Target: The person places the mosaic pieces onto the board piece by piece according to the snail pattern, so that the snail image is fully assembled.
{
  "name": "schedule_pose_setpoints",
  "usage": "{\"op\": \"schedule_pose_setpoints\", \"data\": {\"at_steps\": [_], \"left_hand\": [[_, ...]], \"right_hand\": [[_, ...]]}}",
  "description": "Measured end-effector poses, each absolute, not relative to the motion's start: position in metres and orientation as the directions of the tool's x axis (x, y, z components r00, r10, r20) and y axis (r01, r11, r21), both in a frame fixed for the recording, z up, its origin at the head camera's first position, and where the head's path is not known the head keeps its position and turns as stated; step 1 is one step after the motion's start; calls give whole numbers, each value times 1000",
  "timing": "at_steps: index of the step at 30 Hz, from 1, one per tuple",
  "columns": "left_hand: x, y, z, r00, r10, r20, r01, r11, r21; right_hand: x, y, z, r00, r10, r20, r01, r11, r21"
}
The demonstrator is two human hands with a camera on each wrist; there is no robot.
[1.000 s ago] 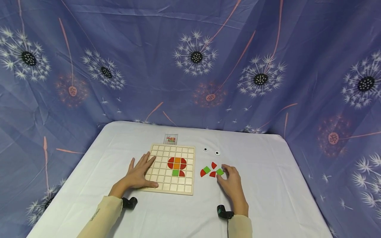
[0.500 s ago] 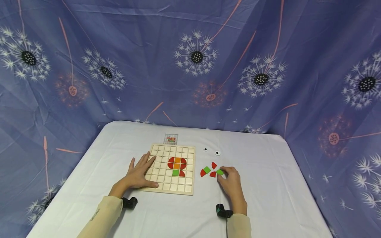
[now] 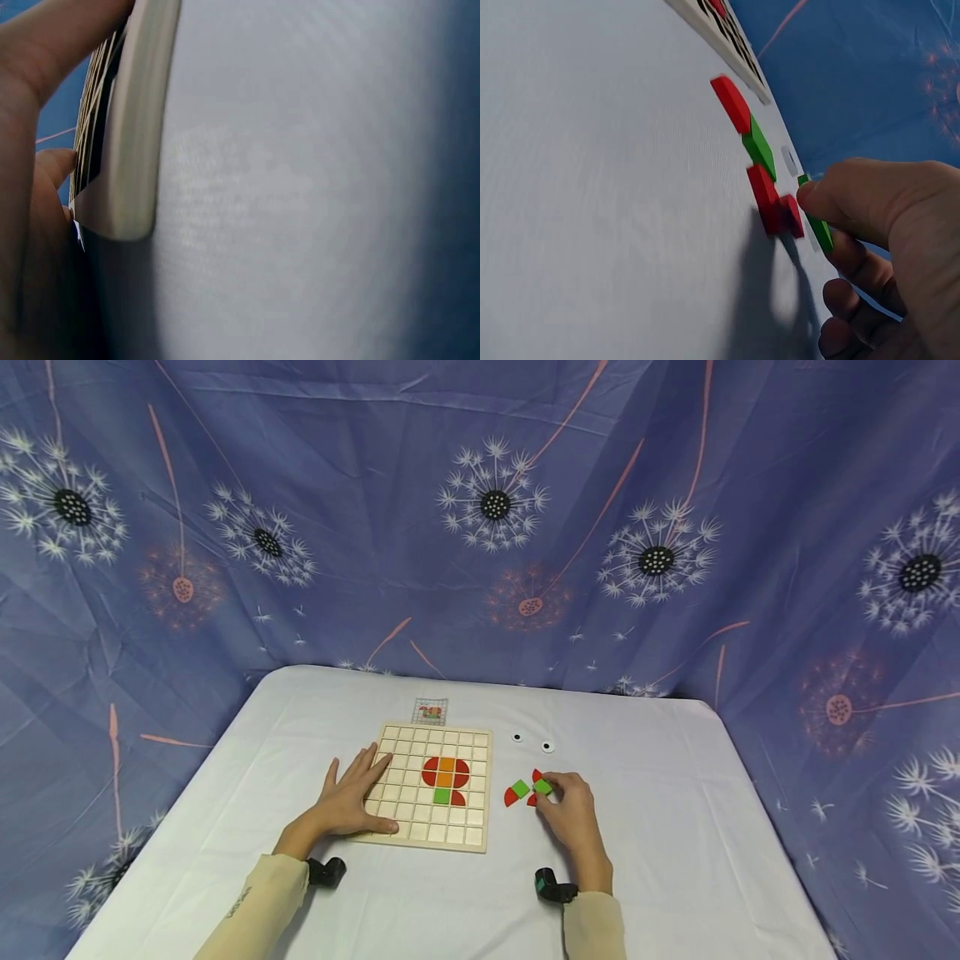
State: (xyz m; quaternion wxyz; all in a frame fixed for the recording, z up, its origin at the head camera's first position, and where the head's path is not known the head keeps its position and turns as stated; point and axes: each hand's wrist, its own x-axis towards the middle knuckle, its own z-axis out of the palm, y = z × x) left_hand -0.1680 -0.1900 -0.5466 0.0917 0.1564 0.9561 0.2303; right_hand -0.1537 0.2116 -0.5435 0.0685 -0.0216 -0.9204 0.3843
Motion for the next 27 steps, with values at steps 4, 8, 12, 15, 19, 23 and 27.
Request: {"op": "schedule_pose_setpoints", "data": {"at_steps": [4, 8, 12, 15, 19, 23, 27], "left_hand": [[-168, -190, -546, -935, 339, -99, 255, 841, 477], [-168, -190, -546, -935, 340, -98, 257, 842, 475], [-168, -190, -546, -936, 339, -97, 257, 844, 472], [-168, -190, -546, -936, 338, -96, 256, 842, 475], [-167, -190, -545, -936, 340, -94, 257, 841, 476], [-167, -190, -545, -936, 338, -98, 255, 843, 475], [-167, -190, -544, -935, 339, -100, 255, 842, 475]], "right_hand": [[-157, 205, -544, -990, 49, 135, -62, 702, -709], [-160, 196, -542, -987, 25, 157, -96, 696, -711], [-162, 186, -540, -989, -2, 151, -110, 689, -716], [-163, 177, -538, -988, -24, 151, -126, 685, -718], [-165, 164, -535, -987, -41, 153, -140, 680, -720], [-167, 152, -533, -986, -74, 152, -161, 683, -712], [-168, 142, -530, -982, -120, 149, -191, 678, -710]]}}
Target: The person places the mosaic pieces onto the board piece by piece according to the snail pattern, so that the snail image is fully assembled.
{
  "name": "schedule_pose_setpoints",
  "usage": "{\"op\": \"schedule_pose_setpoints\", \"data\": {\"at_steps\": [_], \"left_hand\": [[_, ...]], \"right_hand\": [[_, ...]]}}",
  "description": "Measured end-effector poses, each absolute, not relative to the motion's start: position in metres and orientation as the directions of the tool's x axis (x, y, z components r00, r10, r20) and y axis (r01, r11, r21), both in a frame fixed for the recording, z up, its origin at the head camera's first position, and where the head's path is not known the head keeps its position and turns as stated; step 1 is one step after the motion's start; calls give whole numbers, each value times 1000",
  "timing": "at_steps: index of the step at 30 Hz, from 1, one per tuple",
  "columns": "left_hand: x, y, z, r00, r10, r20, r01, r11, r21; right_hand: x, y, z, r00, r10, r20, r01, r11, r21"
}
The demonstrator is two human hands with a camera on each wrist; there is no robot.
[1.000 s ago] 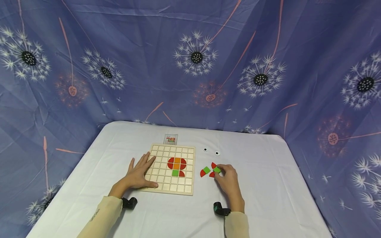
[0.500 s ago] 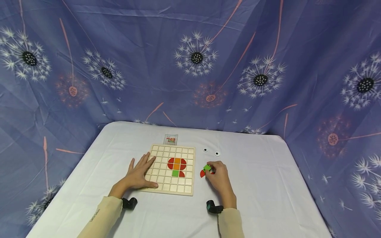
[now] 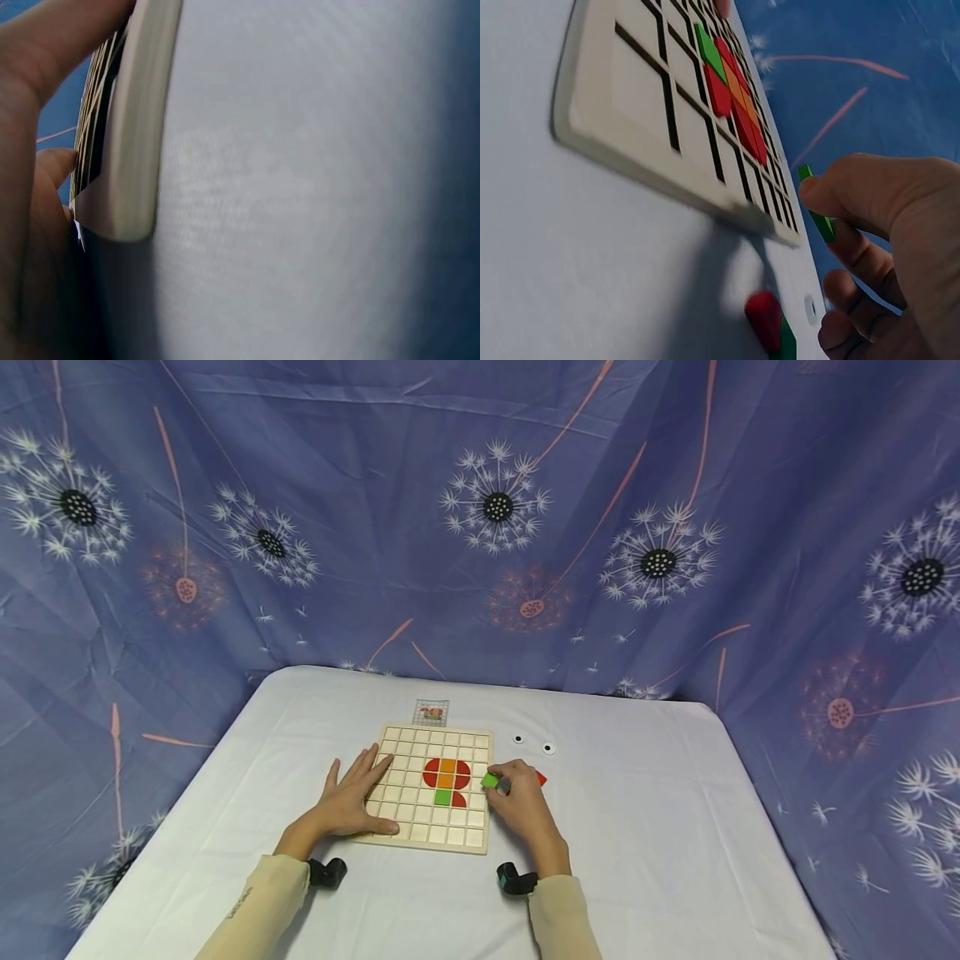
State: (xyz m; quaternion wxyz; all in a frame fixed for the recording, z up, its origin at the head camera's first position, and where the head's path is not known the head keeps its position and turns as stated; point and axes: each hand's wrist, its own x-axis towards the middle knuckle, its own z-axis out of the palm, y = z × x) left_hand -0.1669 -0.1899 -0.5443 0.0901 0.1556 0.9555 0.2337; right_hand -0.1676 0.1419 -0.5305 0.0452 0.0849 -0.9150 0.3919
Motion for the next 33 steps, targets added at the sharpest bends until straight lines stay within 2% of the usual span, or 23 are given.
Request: {"op": "schedule_pose_setpoints", "data": {"at_steps": [11, 28, 33], "left_hand": [[-168, -190, -544, -934, 344, -94, 260, 837, 482], [-168, -189, -543, -934, 341, -104, 255, 843, 474], [-167, -190, -543, -936, 340, -96, 258, 844, 471]], "right_hand": [[-171, 119, -531, -959, -259, 113, -254, 613, -748], [-176, 94, -535, -893, -428, 141, -400, 607, -687], [-176, 85, -535, -884, -454, 115, -401, 606, -687]]}}
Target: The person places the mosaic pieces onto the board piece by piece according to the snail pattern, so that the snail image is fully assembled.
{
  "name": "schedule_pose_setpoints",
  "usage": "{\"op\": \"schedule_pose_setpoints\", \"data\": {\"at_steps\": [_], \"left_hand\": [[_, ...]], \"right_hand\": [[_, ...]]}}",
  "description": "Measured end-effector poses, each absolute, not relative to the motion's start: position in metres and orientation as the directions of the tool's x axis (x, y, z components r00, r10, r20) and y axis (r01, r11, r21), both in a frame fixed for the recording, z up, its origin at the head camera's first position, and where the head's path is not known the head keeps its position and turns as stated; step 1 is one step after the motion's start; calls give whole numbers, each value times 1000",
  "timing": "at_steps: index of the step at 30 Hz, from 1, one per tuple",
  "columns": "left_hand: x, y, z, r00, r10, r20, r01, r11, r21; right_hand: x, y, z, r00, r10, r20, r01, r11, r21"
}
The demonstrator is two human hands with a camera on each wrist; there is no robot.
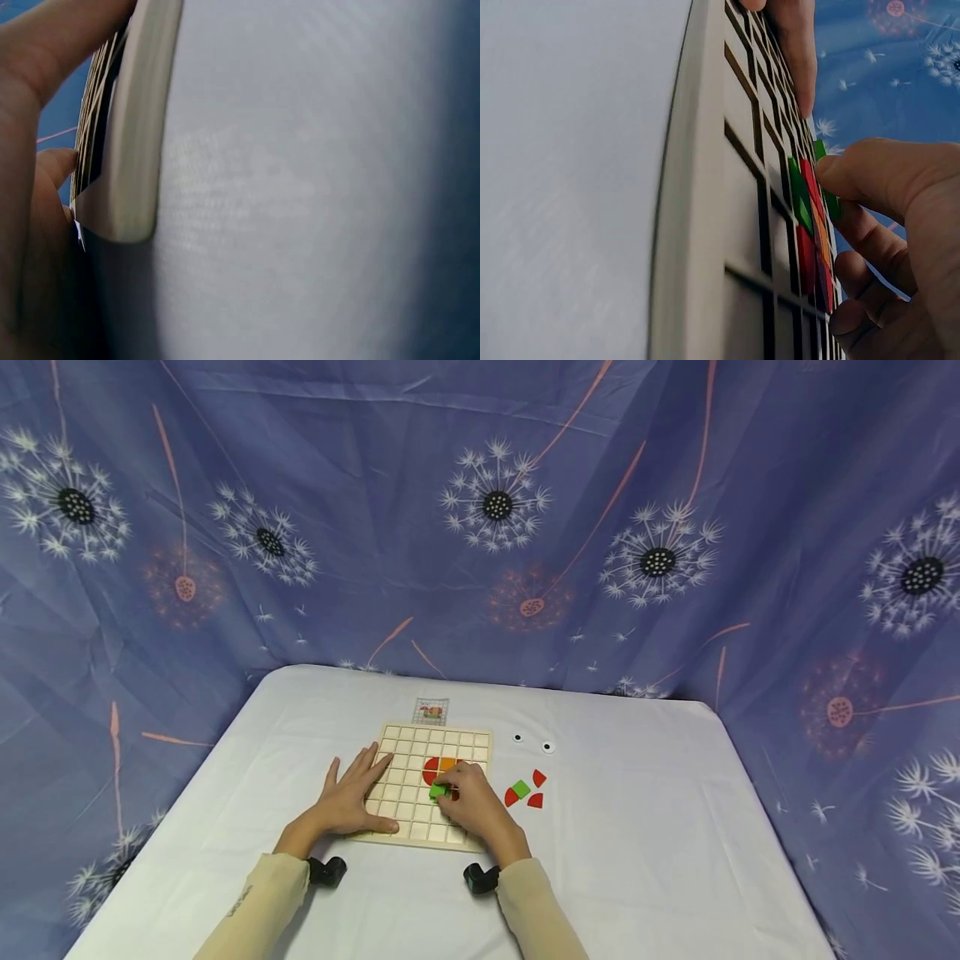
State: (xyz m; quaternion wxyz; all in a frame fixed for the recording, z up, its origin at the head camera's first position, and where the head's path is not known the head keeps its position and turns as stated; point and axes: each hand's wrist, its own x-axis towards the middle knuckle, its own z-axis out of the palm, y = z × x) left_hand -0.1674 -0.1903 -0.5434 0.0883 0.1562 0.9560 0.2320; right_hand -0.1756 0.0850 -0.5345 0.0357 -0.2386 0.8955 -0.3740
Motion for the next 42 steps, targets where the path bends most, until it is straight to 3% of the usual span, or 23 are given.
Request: {"op": "schedule_pose_setpoints", "data": {"at_steps": [34, 42], "left_hand": [[-167, -188, -542, -932, 347, -102, 264, 845, 466], [-167, -190, -544, -934, 341, -104, 259, 848, 462]], "right_hand": [[-173, 67, -538, -862, -496, 102, -455, 670, -586], [-170, 74, -535, -881, -460, 111, -422, 658, -624]]}}
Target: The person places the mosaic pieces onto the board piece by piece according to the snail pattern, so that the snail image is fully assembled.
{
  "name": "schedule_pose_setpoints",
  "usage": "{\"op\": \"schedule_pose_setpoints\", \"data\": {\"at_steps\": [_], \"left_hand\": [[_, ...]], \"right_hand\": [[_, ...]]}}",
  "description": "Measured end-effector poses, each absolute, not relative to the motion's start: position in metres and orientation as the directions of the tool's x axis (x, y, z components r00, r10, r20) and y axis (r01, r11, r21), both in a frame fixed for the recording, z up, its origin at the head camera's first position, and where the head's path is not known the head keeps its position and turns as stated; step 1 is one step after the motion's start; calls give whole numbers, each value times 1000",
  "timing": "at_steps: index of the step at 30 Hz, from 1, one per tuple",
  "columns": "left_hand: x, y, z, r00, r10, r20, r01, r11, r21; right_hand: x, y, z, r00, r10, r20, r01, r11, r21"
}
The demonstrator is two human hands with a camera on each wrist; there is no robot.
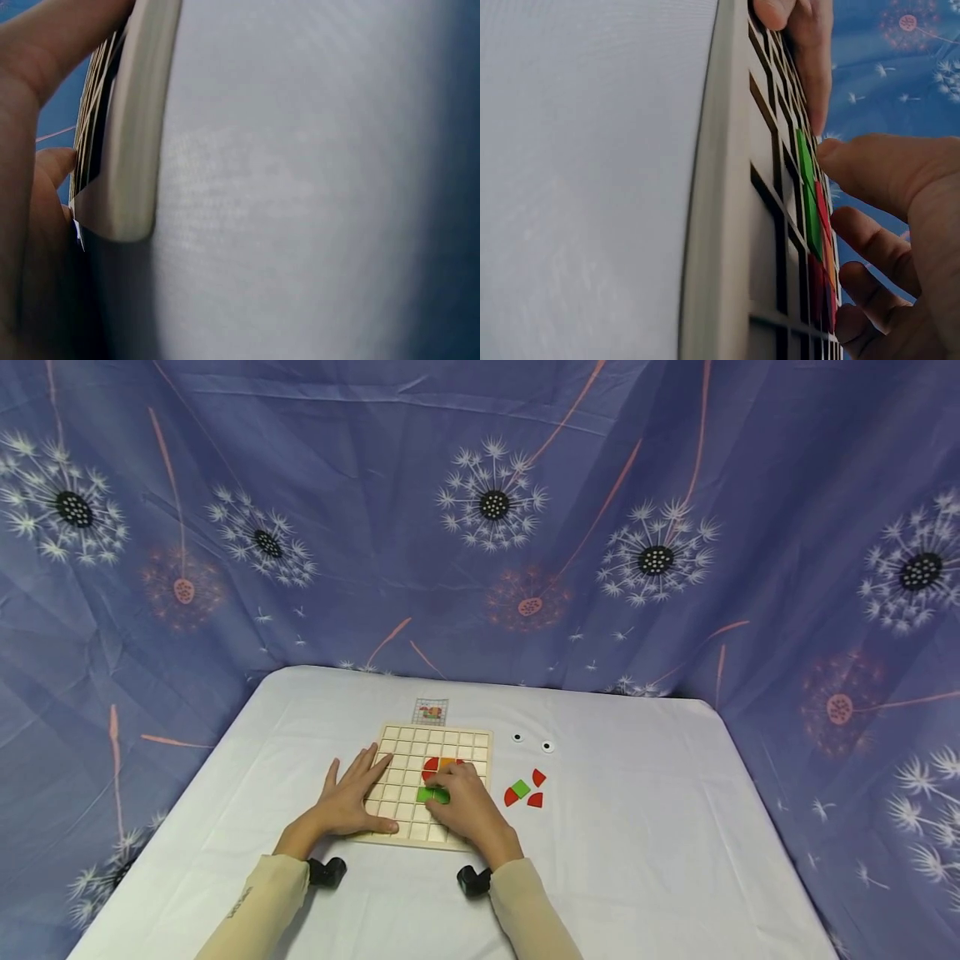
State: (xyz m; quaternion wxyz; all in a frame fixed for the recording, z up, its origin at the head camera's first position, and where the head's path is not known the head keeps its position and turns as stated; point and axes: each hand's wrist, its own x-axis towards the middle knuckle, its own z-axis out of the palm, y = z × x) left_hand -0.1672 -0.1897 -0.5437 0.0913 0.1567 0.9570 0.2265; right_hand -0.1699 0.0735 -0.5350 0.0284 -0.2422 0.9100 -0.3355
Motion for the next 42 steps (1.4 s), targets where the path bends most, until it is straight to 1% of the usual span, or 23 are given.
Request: {"op": "schedule_pose_setpoints", "data": {"at_steps": [8, 13, 16, 25, 34, 37, 42], "left_hand": [[-167, -189, -543, -935, 340, -97, 257, 843, 473], [-167, -189, -544, -935, 340, -105, 254, 846, 469], [-167, -189, -543, -935, 340, -103, 254, 843, 473], [-167, -189, -542, -935, 341, -100, 254, 838, 483], [-167, -189, -542, -935, 340, -100, 255, 841, 477], [-167, -189, -542, -935, 339, -101, 254, 842, 475], [-166, -190, -544, -935, 346, -80, 266, 831, 488]], "right_hand": [[-165, 97, -534, -907, -398, 138, -386, 653, -651], [-159, 120, -534, -947, -298, 121, -297, 667, -683], [-154, 135, -534, -966, -231, 117, -248, 689, -681], [-144, 170, -534, -976, -110, 190, -210, 721, -660], [-140, 195, -541, -992, 29, 119, -59, 740, -670], [-139, 200, -545, -993, 55, 101, -25, 752, -658], [-139, 203, -549, -994, 68, 84, -4, 759, -652]]}}
